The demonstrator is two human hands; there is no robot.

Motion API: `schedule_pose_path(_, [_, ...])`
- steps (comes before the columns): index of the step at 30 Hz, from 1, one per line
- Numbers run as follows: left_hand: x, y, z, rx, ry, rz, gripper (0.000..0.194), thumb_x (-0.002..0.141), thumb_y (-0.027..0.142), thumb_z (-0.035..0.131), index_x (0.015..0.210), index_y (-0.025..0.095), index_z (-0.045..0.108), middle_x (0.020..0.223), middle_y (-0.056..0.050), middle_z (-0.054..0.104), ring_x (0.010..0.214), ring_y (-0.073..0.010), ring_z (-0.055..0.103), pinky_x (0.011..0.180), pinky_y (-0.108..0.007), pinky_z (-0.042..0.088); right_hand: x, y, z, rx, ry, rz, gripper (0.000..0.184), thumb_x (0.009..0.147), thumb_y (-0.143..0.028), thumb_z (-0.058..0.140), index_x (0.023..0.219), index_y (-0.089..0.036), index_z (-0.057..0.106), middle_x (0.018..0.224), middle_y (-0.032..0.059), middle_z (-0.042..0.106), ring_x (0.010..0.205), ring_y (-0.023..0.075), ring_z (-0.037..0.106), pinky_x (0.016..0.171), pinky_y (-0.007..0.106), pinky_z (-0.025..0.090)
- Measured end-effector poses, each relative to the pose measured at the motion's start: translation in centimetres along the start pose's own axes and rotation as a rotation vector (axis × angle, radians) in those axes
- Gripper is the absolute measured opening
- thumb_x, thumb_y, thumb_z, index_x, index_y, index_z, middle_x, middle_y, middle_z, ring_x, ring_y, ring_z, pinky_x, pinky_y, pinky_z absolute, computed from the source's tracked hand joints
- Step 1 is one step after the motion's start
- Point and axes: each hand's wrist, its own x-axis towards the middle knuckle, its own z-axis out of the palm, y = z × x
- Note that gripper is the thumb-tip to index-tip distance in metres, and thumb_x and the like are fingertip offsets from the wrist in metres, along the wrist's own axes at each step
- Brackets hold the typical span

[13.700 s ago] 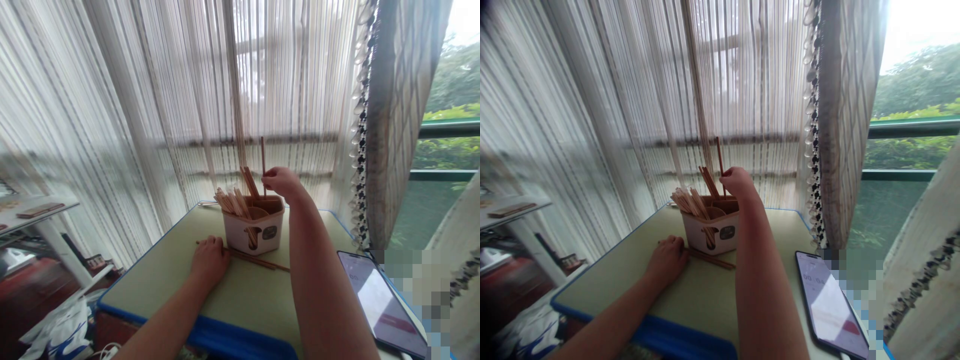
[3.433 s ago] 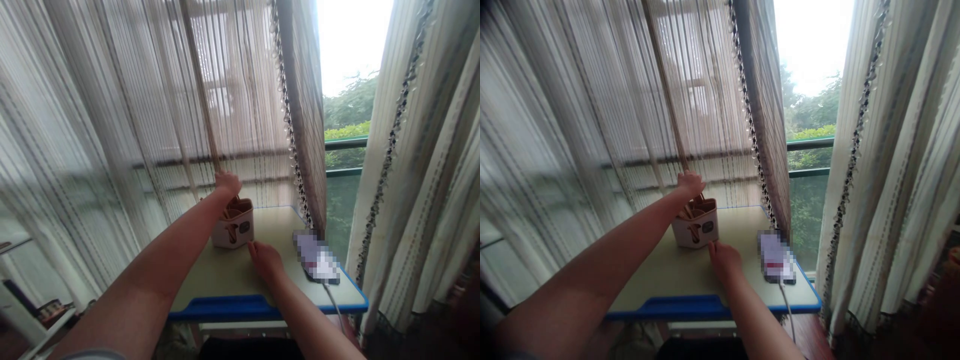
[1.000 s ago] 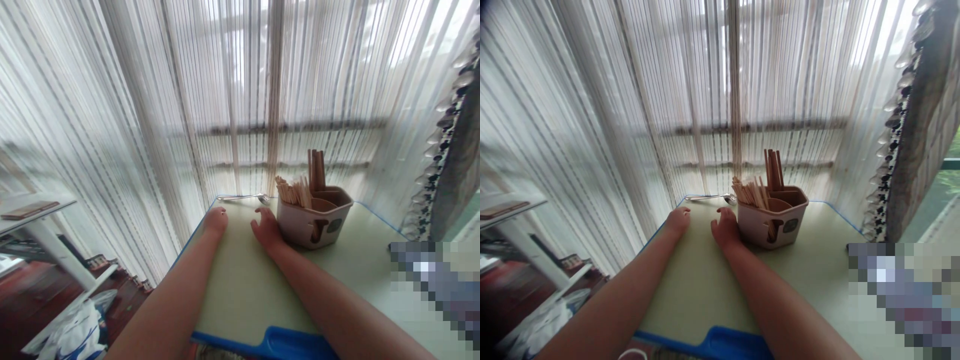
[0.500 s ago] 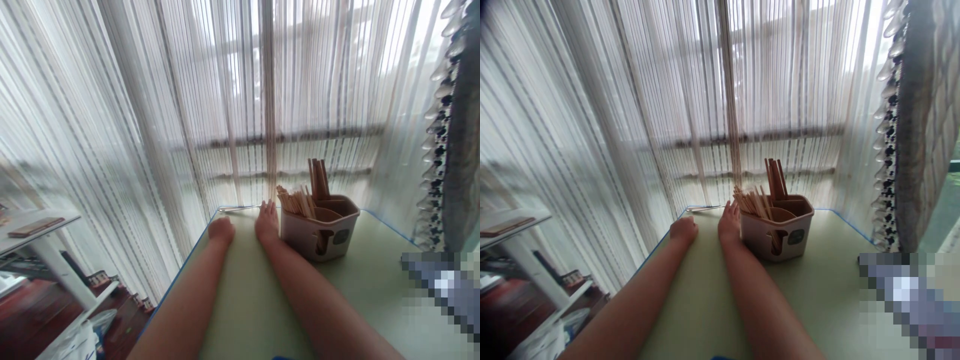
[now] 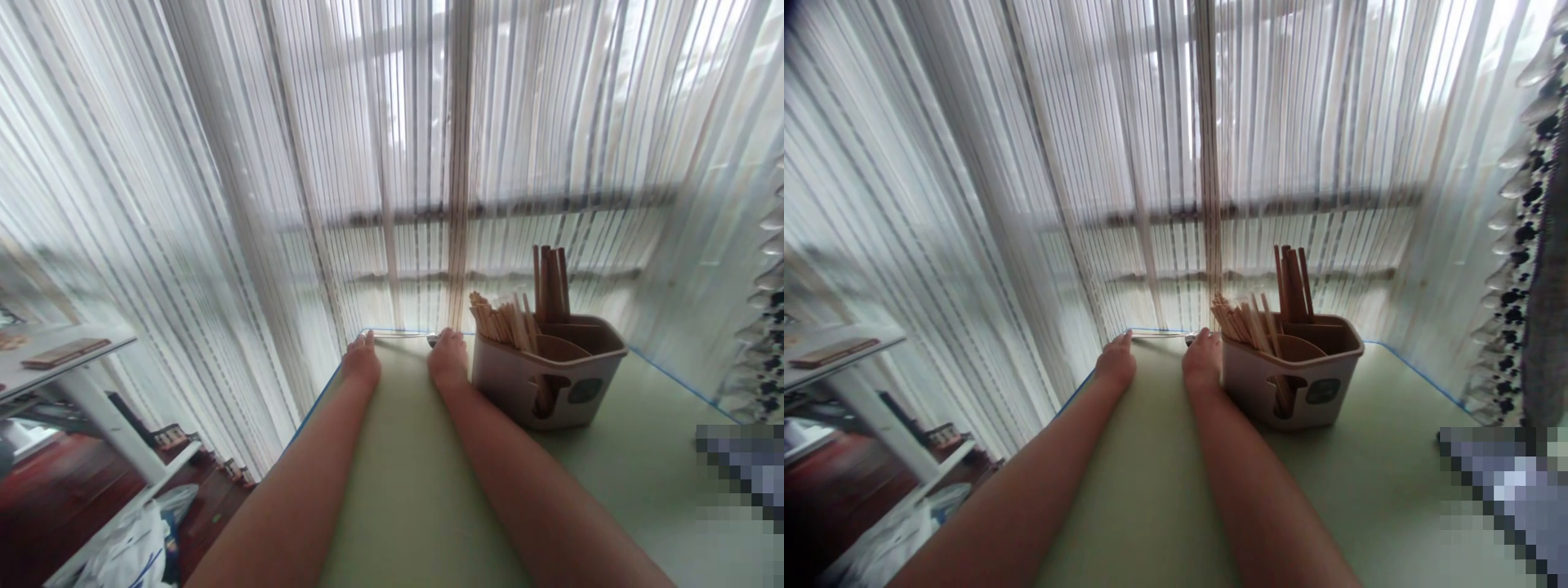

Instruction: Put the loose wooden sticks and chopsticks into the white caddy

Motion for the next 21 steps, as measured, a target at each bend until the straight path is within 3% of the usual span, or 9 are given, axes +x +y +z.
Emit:
schedule_pose_path(4, [0.1,-0.1,0.1,-0.008,-0.033,0.032,0.056,0.08,0.014,0.036,0.136,0.015,0.036,0.136,-0.013,0.042,0.122,-0.0254,0.041,0.097,-0.036,0.039,-0.1,0.0,-0.5,0.031,-0.045,-0.08,0.051,0.082,-0.007,0.03,0.133,-0.012,0.034,0.118,0.0186,0.048,0.096,0.0252,0.052,0.078,0.035,0.039])
schedule_pose_path(9, [0.3,-0.3,0.5,-0.004,-0.039,0.016,0.051,0.081,0.014,0.036,0.131,0.015,0.041,0.136,-0.012,0.043,0.124,-0.0242,0.039,0.098,-0.036,0.038,0.0,-0.1,-1.2,-0.011,-0.097,-0.037,0.036,0.087,-0.012,0.03,0.113,-0.021,0.055,0.104,0.0119,0.056,0.09,0.023,0.054,0.074,0.034,0.039])
schedule_pose_path(14, [0.4,-0.5,0.7,-0.011,-0.021,0.055,0.044,0.085,0.022,0.037,0.128,0.02,0.045,0.135,-0.01,0.044,0.124,-0.0241,0.038,0.099,-0.038,0.035,0.2,0.2,-1.3,0.085,-0.11,0.017,0.034,0.087,-0.012,0.034,0.108,-0.022,0.059,0.098,0.0094,0.058,0.086,0.0193,0.055,0.074,0.03,0.038])
schedule_pose_path(18, [0.2,-0.5,0.0,0.022,0.028,0.185,0.031,0.09,0.03,0.034,0.103,0.026,0.062,0.112,-0.006,0.061,0.119,-0.024,0.042,0.103,-0.046,0.027,0.1,0.2,-1.3,0.164,-0.04,0.002,0.034,0.082,-0.009,0.038,0.108,-0.021,0.057,0.099,0.0082,0.06,0.088,0.0193,0.055,0.074,0.028,0.037])
schedule_pose_path(21, [0.1,-0.4,-0.7,0.04,0.018,0.252,0.031,0.091,0.033,0.034,0.097,0.025,0.062,0.098,-0.005,0.064,0.104,-0.0214,0.052,0.099,-0.044,0.029,-0.1,0.1,-1.3,0.23,0.062,-0.008,0.036,0.08,-0.008,0.039,0.111,-0.018,0.053,0.102,0.0085,0.059,0.09,0.0194,0.054,0.074,0.027,0.037])
